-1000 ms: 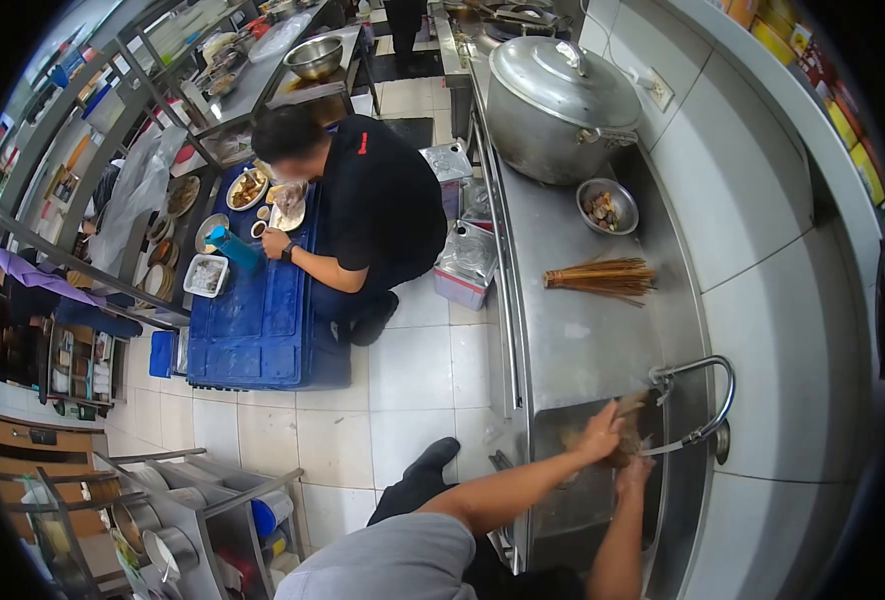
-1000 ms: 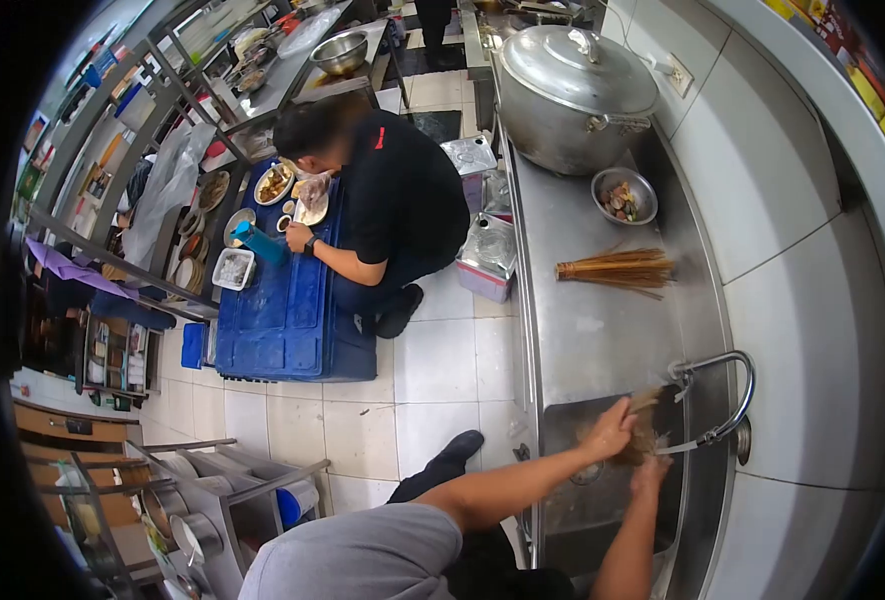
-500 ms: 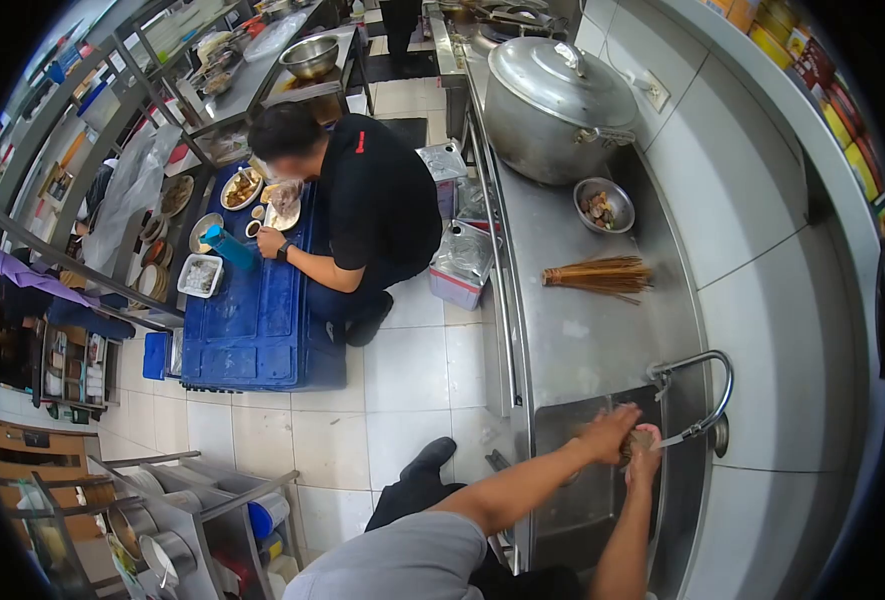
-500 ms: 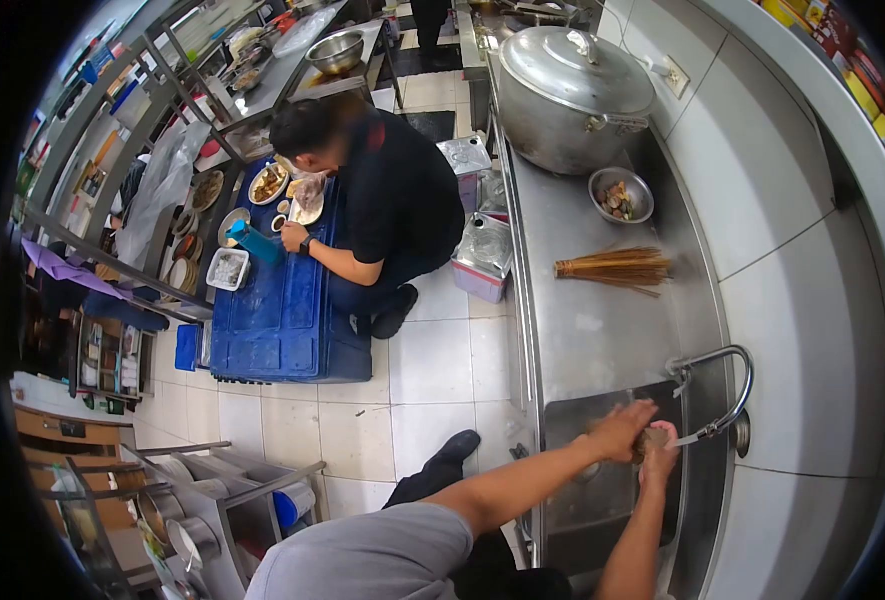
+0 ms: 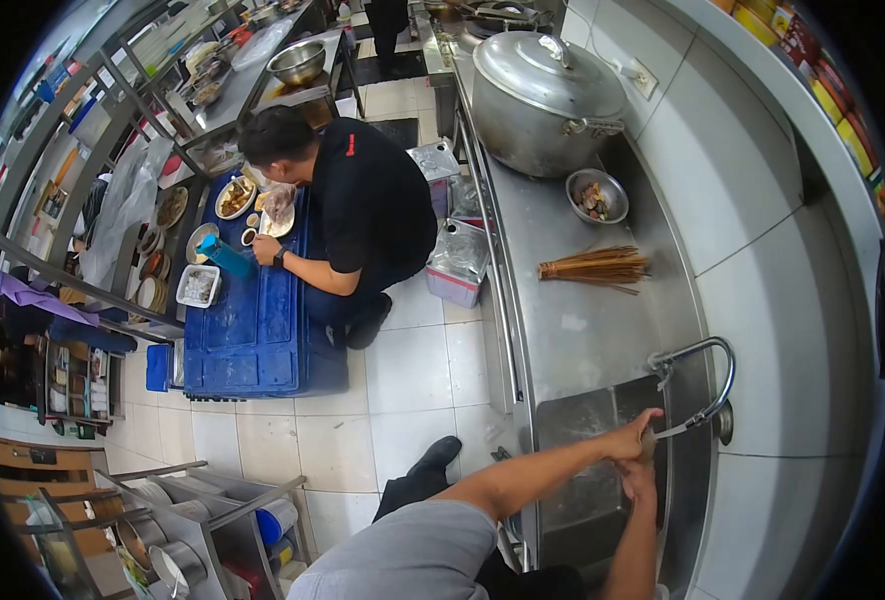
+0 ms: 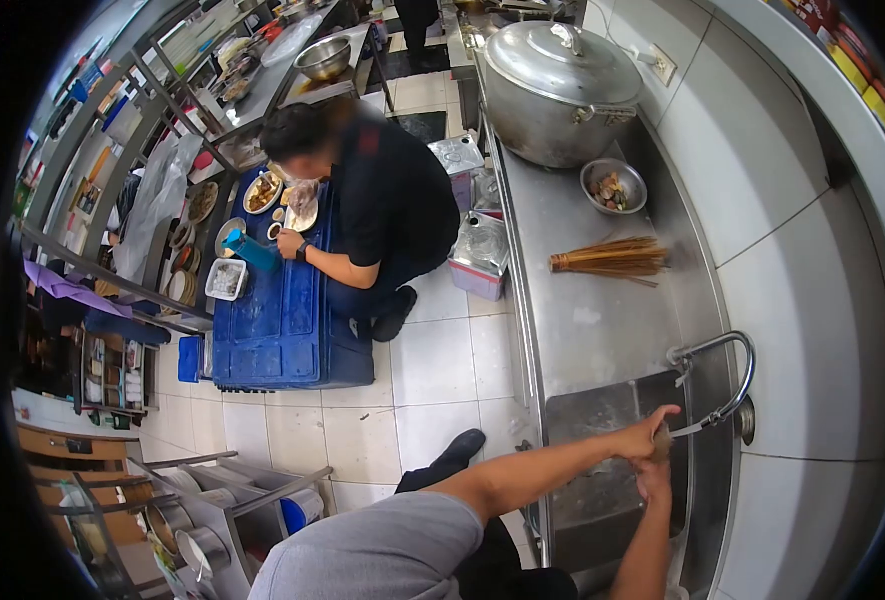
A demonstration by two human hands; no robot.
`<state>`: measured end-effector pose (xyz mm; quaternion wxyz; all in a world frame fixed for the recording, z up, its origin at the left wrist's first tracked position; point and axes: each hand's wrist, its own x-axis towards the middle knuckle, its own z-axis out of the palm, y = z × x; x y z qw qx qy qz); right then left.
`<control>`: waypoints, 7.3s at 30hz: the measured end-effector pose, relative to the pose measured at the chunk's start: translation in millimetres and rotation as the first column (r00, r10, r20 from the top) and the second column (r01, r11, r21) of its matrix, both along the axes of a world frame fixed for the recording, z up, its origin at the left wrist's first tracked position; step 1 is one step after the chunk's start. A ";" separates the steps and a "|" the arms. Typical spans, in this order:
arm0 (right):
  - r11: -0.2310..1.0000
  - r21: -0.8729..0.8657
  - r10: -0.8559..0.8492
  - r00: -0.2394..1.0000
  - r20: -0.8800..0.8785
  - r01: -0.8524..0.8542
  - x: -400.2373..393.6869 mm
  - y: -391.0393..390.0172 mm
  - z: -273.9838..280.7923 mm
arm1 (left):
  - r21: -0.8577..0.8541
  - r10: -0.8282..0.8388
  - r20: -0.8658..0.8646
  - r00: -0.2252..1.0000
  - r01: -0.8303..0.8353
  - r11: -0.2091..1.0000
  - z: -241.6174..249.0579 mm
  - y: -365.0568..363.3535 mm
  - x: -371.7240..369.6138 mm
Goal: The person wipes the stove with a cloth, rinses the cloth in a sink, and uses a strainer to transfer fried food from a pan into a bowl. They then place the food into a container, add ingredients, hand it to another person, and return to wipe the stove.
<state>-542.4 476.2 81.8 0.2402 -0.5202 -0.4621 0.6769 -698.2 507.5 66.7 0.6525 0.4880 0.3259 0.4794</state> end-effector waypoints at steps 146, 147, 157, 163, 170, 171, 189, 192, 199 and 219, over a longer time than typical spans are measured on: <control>0.085 0.333 -0.895 0.218 -0.388 0.939 -7.4 -704.2 148.2 | -0.433 -0.981 0.146 0.131 0.900 0.055 177.0 -501.3 71.1; 0.001 0.324 -0.897 0.144 -0.418 0.946 -4.9 -740.9 155.3 | -0.435 -0.980 0.147 0.131 0.899 0.055 166.0 -524.3 89.2; -0.199 0.494 -0.944 -0.300 0.134 0.846 19.7 -957.5 137.9 | 0.449 -0.813 -0.499 0.301 0.892 0.054 235.2 -722.5 247.3; 0.014 0.749 -0.959 -0.203 0.198 0.662 82.1 -986.3 134.6 | 0.347 -0.760 -0.629 -0.163 0.816 -0.462 216.2 -835.8 318.9; -0.456 0.333 -0.849 -0.516 0.115 0.825 142.1 -1088.8 90.4 | -0.334 -0.945 0.026 -0.325 0.889 -0.314 102.8 -940.2 616.9; -0.477 0.311 -0.833 -0.536 0.137 0.822 148.5 -1100.1 88.9 | -0.486 -0.876 0.428 -0.221 0.761 -0.429 71.2 -944.6 678.5; -0.781 0.599 0.575 -0.171 0.800 0.177 -127.4 -1243.1 119.7 | -0.528 -0.594 0.743 -0.308 0.276 -0.803 -0.9 -976.2 1005.7; -0.551 0.201 0.595 0.212 0.775 0.810 -260.7 -1281.7 106.6 | -0.724 -0.860 0.508 -0.046 0.518 -0.455 14.1 -959.1 978.6; -0.926 0.284 0.322 0.128 0.938 0.249 -307.8 -1353.1 76.6 | -0.748 -1.000 -0.012 0.001 0.663 0.009 93.8 -992.6 943.9; -0.964 0.235 0.225 -0.089 0.970 0.123 -222.4 -1321.5 24.7 | -0.448 -0.765 -0.644 -0.028 0.824 0.347 111.0 -915.2 971.1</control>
